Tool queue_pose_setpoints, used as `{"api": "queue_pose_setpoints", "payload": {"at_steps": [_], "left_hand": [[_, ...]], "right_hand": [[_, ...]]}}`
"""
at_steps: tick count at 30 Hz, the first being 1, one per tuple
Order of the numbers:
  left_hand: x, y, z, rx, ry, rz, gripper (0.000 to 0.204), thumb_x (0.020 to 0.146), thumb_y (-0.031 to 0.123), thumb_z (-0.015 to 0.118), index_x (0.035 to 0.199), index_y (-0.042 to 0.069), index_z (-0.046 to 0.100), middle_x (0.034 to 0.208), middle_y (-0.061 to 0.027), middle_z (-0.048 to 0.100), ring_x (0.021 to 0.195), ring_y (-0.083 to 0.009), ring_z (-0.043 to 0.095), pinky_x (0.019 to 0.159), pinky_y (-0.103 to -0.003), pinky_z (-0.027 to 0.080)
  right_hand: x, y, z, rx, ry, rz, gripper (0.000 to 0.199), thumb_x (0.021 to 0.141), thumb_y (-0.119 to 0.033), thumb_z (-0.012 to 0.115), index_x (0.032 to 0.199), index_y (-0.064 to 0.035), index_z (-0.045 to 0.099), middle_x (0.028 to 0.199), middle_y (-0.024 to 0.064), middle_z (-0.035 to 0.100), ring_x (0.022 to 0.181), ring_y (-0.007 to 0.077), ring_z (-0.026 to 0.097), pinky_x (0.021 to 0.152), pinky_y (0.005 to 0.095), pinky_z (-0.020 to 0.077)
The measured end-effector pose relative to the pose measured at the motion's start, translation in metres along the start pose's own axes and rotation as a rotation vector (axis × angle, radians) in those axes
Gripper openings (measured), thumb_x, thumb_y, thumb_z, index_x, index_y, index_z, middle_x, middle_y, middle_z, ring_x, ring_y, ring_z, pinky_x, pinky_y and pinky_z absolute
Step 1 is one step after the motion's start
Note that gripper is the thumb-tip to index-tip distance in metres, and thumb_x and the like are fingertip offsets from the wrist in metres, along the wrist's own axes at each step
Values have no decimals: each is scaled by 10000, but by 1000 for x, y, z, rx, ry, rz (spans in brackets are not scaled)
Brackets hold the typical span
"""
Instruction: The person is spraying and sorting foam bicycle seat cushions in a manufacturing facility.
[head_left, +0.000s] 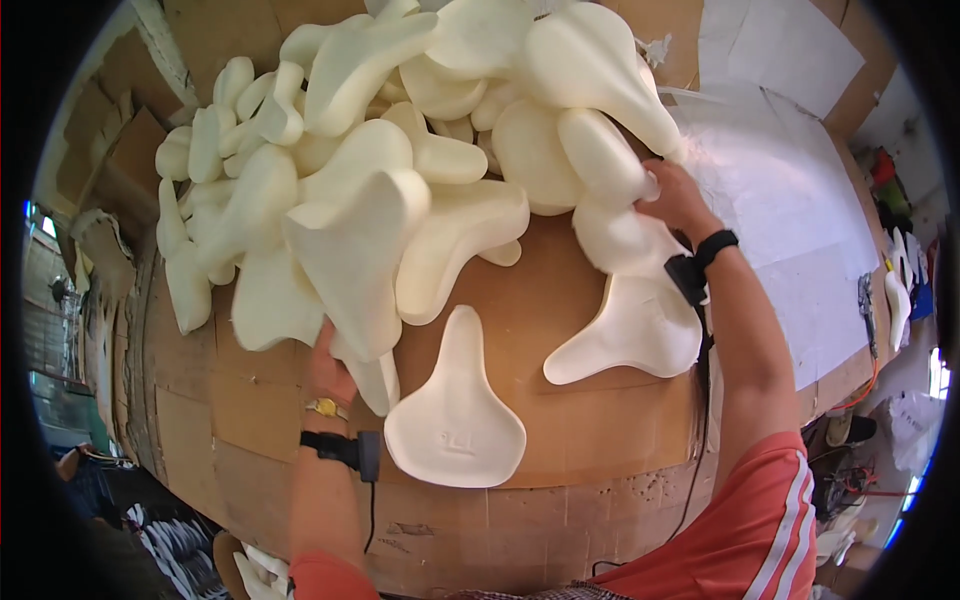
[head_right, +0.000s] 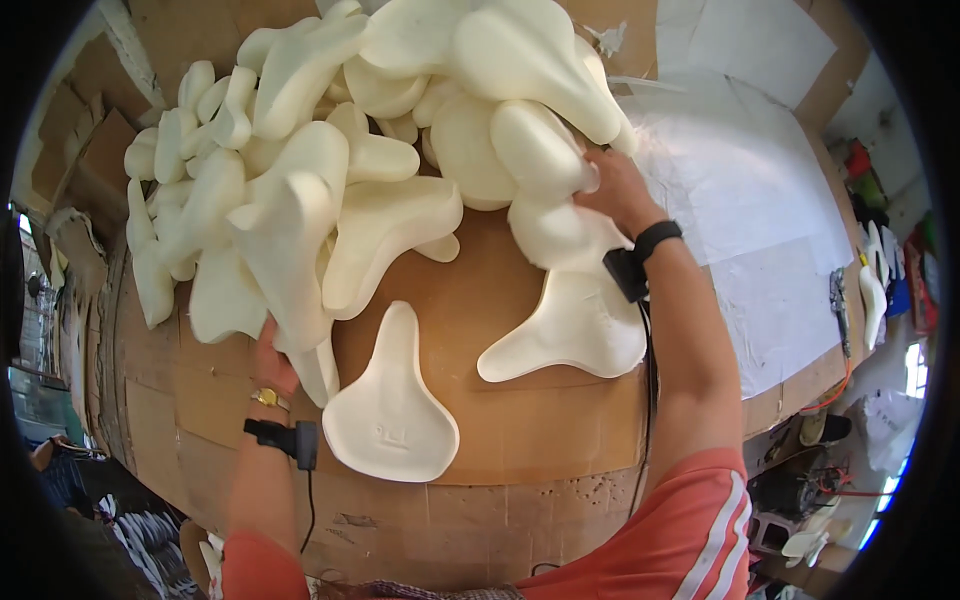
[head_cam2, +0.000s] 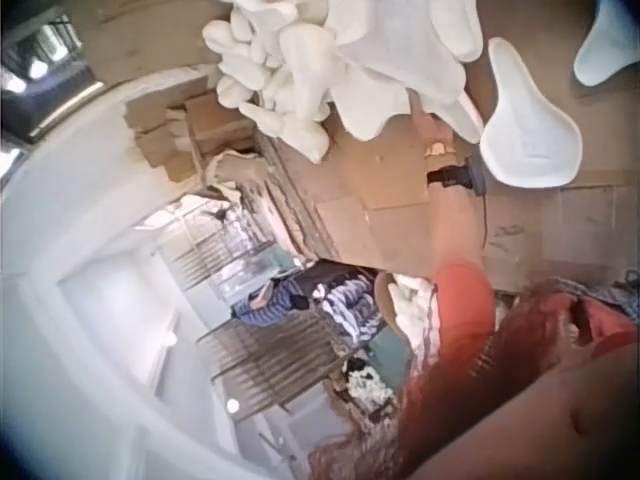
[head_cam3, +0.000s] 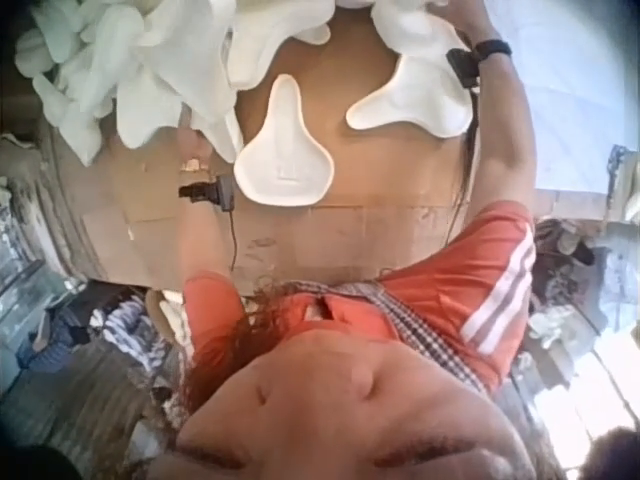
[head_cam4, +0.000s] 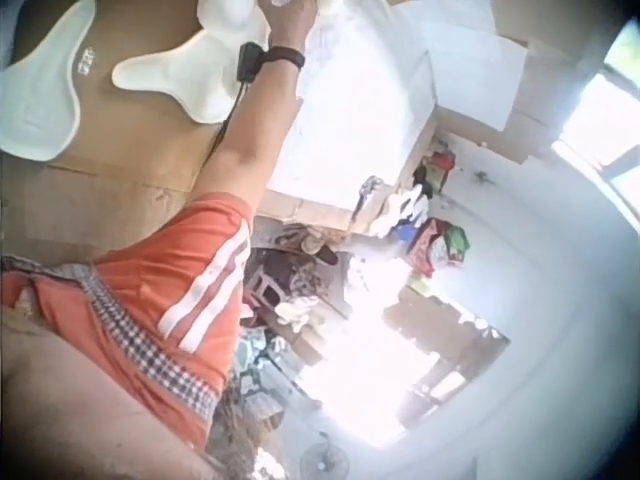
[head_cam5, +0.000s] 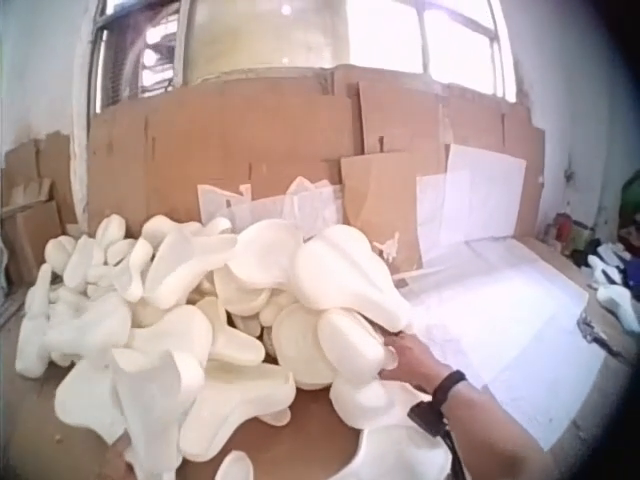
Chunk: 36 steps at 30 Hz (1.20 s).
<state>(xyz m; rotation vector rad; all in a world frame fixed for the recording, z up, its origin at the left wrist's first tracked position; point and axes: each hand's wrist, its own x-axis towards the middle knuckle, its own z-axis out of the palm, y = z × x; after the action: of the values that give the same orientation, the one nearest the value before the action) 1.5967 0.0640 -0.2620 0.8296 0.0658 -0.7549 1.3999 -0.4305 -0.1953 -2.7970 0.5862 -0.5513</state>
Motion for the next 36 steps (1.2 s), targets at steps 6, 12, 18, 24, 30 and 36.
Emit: {"api": "queue_pose_setpoints", "payload": {"at_steps": [6,12,18,24,30,36], "left_hand": [[-89,4,-24,109,227,-107,392,862,249,575,1180,29,511,1122,-65,585,1021,-202,552,906,-345,434],[-180,31,-59,299,391,-63,430,828,258,587,1180,26,503,1117,-86,583,1013,-242,564,898,-393,451],[-181,20,-83,101,449,-41,441,852,272,529,1219,35,474,1189,-124,544,1080,-296,526,930,-448,431],[-175,16,-88,184,465,-62,407,853,258,532,1182,20,508,1157,-108,567,1053,-254,545,911,-390,444],[-188,10,-119,138,440,43,425,878,281,476,1208,13,484,1165,-117,562,1057,-254,546,915,-402,441],[-192,12,-148,110,450,246,483,869,332,473,1247,33,445,1194,-114,546,1083,-262,526,909,-450,440]], "right_hand": [[-54,-98,-17,-53,15,-116,434,552,-201,702,942,-45,592,825,138,564,839,314,551,737,384,469],[-86,-131,-62,294,-213,-36,373,617,-232,723,918,-46,604,833,124,589,795,260,570,666,351,463],[-4,46,-21,-64,414,151,687,637,-117,663,1268,-46,401,1172,208,496,1089,372,468,927,414,394],[47,80,43,-73,242,320,794,614,-183,688,1312,-49,334,1234,235,453,1135,380,443,953,410,379],[43,38,70,772,-102,499,567,668,-168,700,1182,-34,501,1053,108,594,970,211,567,826,307,449],[-1,-23,77,1156,-210,269,574,766,-167,683,1270,-62,429,1191,65,520,1107,148,486,955,296,389]]}}
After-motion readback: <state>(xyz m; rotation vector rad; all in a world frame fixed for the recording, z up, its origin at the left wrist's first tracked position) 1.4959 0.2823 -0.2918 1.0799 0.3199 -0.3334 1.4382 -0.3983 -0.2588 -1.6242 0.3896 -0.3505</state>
